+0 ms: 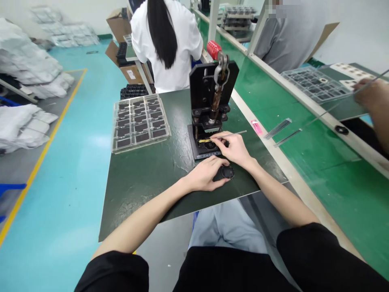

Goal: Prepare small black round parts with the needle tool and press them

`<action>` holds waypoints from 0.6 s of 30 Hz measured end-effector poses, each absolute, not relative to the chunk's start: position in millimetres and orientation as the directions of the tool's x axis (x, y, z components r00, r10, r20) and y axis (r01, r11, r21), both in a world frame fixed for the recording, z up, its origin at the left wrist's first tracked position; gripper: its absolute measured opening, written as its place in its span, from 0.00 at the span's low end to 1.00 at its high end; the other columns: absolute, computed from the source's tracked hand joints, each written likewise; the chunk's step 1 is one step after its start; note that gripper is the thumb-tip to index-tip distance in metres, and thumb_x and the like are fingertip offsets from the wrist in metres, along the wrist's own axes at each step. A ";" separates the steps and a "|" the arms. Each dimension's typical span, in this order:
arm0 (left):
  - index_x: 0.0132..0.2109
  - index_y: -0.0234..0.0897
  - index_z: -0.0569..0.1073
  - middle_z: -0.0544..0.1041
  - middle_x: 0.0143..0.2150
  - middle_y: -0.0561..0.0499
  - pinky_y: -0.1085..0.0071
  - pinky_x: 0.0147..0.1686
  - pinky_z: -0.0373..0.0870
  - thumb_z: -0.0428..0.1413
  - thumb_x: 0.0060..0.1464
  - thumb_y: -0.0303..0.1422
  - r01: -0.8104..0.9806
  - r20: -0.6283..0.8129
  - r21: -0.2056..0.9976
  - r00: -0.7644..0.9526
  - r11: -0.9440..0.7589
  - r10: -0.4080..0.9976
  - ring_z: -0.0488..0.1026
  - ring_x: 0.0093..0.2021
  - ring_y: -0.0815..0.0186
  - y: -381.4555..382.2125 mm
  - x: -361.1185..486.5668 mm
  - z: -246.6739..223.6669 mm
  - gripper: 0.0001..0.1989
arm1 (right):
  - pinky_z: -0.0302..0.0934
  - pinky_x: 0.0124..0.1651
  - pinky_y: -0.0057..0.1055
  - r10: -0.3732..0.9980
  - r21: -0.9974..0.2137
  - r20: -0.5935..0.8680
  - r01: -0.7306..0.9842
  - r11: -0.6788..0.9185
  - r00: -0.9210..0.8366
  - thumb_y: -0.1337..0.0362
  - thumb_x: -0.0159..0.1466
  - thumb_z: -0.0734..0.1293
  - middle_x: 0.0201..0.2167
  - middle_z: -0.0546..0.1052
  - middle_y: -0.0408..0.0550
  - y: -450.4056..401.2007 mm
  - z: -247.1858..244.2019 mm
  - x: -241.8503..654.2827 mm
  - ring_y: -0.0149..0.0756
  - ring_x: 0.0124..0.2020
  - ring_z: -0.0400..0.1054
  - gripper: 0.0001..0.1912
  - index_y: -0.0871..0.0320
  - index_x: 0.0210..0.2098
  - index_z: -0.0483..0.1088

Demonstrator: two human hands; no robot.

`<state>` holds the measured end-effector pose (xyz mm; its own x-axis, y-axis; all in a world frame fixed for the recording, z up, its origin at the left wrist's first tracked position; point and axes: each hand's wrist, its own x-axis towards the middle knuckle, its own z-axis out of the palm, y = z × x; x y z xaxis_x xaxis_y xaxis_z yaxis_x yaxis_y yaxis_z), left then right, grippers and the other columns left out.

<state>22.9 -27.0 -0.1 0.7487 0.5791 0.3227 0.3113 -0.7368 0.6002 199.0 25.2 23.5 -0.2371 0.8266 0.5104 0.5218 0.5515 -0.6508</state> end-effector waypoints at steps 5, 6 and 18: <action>0.56 0.38 0.67 0.78 0.52 0.42 0.55 0.55 0.75 0.61 0.63 0.41 0.306 0.321 0.632 0.733 -0.712 0.600 0.76 0.53 0.54 -25.8 22.5 0.1 0.20 | 0.67 0.30 0.30 0.853 -0.681 0.470 0.523 0.513 -0.225 0.60 0.70 0.68 0.36 0.84 0.50 31.8 20.8 196.1 0.31 0.24 0.70 0.12 0.58 0.35 0.81; 0.55 0.38 0.67 0.78 0.51 0.42 0.55 0.55 0.76 0.61 0.62 0.41 0.303 0.327 0.633 0.730 -0.713 0.600 0.76 0.53 0.54 -25.6 22.4 0.2 0.20 | 0.67 0.30 0.30 0.851 -0.683 0.477 0.516 0.517 -0.221 0.60 0.70 0.68 0.35 0.84 0.49 32.1 20.1 195.5 0.31 0.24 0.69 0.12 0.58 0.35 0.80; 0.56 0.38 0.68 0.77 0.50 0.41 0.54 0.53 0.76 0.64 0.57 0.55 0.368 0.348 0.595 0.684 -0.715 0.642 0.76 0.52 0.51 -26.3 22.1 2.6 0.31 | 0.67 0.33 0.32 0.845 -0.669 0.490 0.529 0.523 -0.215 0.59 0.71 0.67 0.36 0.82 0.51 32.1 13.6 193.3 0.33 0.27 0.69 0.13 0.58 0.34 0.78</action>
<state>22.1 -26.3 2.6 0.6837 0.6417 0.3476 0.3682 -0.7145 0.5949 193.3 32.1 13.6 -0.2146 0.8447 0.4904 0.5287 0.5226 -0.6689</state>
